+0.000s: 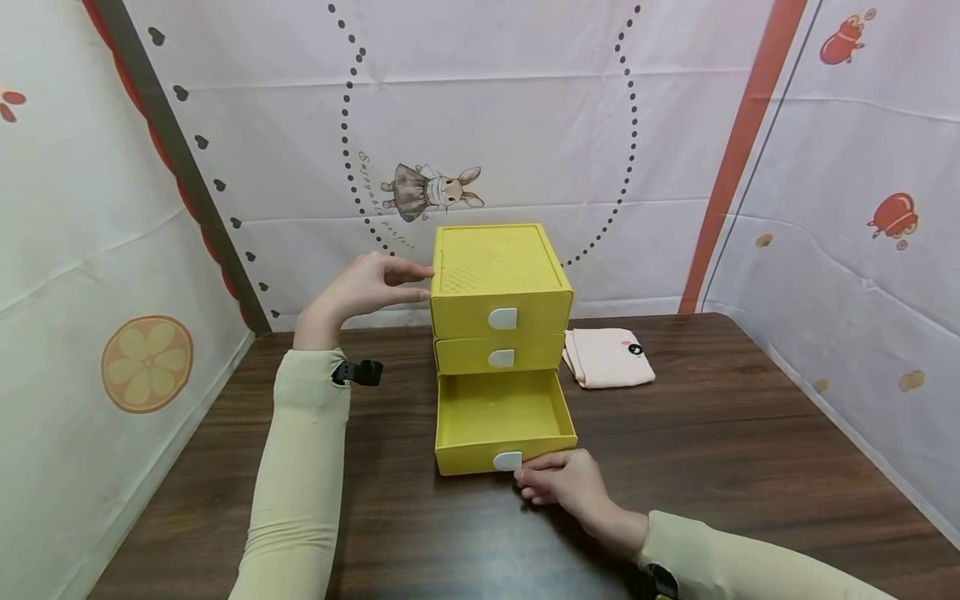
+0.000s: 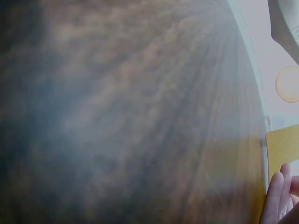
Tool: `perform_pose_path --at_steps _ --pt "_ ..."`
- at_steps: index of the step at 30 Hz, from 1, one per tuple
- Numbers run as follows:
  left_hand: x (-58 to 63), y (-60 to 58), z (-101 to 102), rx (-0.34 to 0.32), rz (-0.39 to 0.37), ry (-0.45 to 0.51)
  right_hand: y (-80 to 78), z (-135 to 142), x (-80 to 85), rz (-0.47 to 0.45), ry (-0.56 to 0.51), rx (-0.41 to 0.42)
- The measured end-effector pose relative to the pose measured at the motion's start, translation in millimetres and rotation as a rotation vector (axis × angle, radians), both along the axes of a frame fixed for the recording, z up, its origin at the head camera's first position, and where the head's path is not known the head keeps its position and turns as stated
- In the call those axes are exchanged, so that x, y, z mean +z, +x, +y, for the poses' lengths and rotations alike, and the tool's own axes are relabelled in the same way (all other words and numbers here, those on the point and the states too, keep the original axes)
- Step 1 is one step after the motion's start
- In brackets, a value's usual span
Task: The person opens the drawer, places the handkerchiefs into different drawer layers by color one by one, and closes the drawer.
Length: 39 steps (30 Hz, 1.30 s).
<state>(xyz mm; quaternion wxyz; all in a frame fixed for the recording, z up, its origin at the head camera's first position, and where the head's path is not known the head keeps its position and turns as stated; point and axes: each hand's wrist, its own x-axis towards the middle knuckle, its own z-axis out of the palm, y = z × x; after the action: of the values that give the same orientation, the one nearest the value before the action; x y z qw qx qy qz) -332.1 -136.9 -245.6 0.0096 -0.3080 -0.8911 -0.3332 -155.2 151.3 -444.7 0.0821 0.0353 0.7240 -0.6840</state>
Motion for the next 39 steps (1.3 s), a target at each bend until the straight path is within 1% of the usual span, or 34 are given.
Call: perform_pose_path --at_steps 19,25,39 --pt "-0.7 0.2 0.4 0.002 -0.009 -0.004 0.8 0.3 -3.2 -0.033 0.004 0.016" --pt "-0.3 -0.4 0.5 0.003 -0.007 0.006 0.3 0.5 -3.0 -0.030 0.017 0.006" --pt "-0.2 -0.2 0.0 0.005 -0.012 0.002 7.8 2.6 -1.7 -0.040 0.021 0.037"
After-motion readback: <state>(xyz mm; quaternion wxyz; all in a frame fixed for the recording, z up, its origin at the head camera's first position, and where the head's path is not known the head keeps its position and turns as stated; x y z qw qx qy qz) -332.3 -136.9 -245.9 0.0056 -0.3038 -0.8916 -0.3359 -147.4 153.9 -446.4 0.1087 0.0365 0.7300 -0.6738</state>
